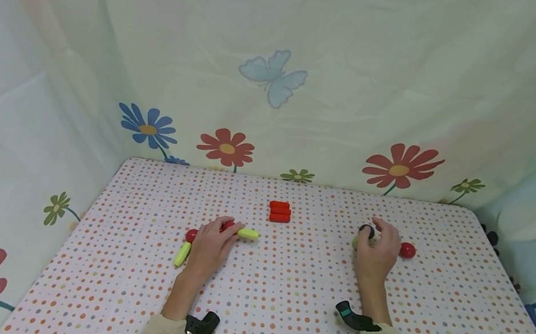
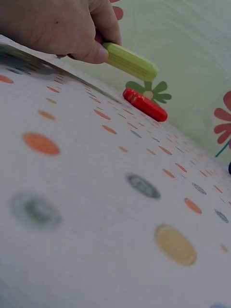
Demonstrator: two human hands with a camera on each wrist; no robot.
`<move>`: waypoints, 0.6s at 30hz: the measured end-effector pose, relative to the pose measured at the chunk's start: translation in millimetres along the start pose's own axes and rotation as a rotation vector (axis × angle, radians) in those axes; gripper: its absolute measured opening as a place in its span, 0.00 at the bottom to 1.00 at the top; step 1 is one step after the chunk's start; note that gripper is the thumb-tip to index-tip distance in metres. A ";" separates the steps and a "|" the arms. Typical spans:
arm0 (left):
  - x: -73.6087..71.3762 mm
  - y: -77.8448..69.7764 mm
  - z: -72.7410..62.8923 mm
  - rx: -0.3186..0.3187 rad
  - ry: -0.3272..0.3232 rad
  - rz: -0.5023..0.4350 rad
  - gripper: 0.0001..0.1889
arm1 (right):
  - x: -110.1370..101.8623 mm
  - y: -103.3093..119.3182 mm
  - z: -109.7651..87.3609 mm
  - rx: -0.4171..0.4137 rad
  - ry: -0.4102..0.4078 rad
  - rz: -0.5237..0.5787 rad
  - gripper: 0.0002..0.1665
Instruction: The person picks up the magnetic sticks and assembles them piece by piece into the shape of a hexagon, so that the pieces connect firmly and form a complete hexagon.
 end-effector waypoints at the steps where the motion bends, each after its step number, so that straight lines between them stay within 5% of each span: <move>1: 0.3 0.1 -0.1 -0.004 0.006 -0.001 0.17 | -1.0 -1.7 0.7 0.008 0.000 -0.008 0.16; 18: 0.7 -0.3 0.1 0.004 0.020 0.000 0.17 | 3.4 -10.8 -1.1 0.145 0.232 -0.298 0.23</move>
Point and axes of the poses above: each hand's wrist, its own z-axis towards the middle knuckle, its own x-axis out of the palm, y = z × x, the point moved 5 cm from there along z, towards the middle knuckle, and after that the axes turned 9 degrees about -x, right-handed, at the moved point
